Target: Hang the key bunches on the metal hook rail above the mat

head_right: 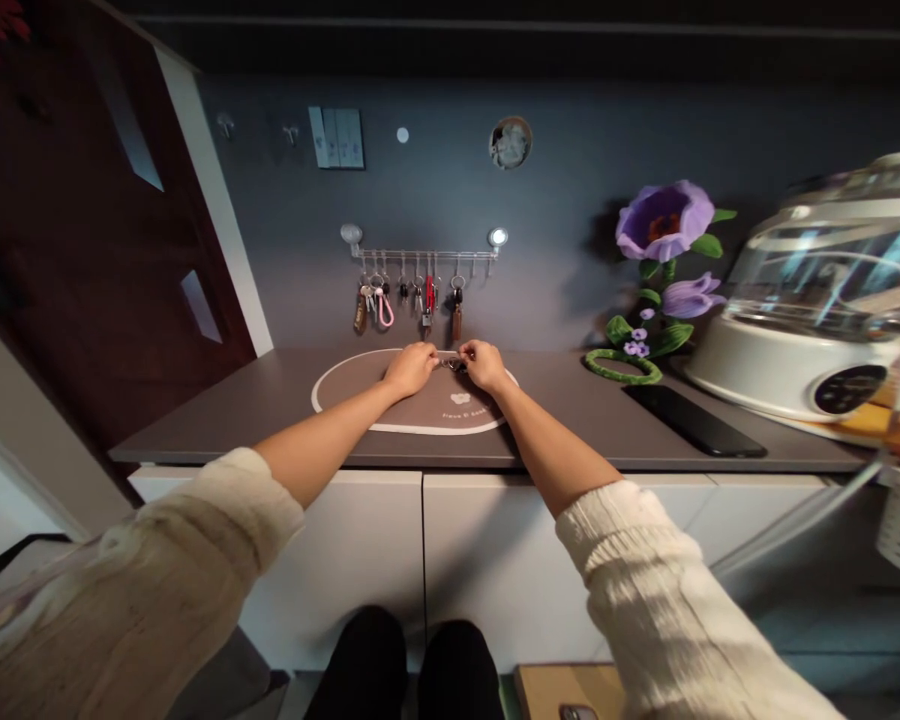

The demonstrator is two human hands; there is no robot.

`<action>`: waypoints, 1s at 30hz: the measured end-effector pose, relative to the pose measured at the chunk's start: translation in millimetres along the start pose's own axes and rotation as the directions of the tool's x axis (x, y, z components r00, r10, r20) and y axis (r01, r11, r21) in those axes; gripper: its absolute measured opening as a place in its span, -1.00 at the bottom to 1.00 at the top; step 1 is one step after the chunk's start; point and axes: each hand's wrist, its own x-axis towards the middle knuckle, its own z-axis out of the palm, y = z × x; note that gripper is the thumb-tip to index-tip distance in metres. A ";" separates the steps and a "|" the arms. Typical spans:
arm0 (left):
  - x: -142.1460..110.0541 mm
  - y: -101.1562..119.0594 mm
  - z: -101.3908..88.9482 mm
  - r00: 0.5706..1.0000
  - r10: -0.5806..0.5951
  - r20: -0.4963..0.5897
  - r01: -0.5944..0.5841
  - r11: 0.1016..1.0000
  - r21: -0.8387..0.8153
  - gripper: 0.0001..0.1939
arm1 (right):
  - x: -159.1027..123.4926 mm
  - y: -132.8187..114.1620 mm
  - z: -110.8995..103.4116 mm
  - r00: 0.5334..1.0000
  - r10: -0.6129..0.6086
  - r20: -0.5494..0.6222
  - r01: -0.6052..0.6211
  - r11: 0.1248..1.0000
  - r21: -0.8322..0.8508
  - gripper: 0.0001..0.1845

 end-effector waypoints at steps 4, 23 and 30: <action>6.9 9.3 4.8 0.998 -0.066 -0.022 0.066 0.998 -0.002 -0.80 | 1.1 2.9 0.7 0.999 0.000 0.053 0.013 0.968 -0.251 -0.74; 0.7 12.3 6.6 0.995 -0.077 -0.056 0.069 0.990 -0.126 -0.80 | -0.6 -3.7 2.2 0.991 0.108 0.082 -0.079 0.952 -0.294 -0.73; 0.5 9.9 5.7 0.990 -0.108 -0.096 0.090 0.980 -0.176 -0.82 | 0.5 -5.4 -0.8 0.999 0.017 0.028 -0.011 0.980 -0.201 -0.82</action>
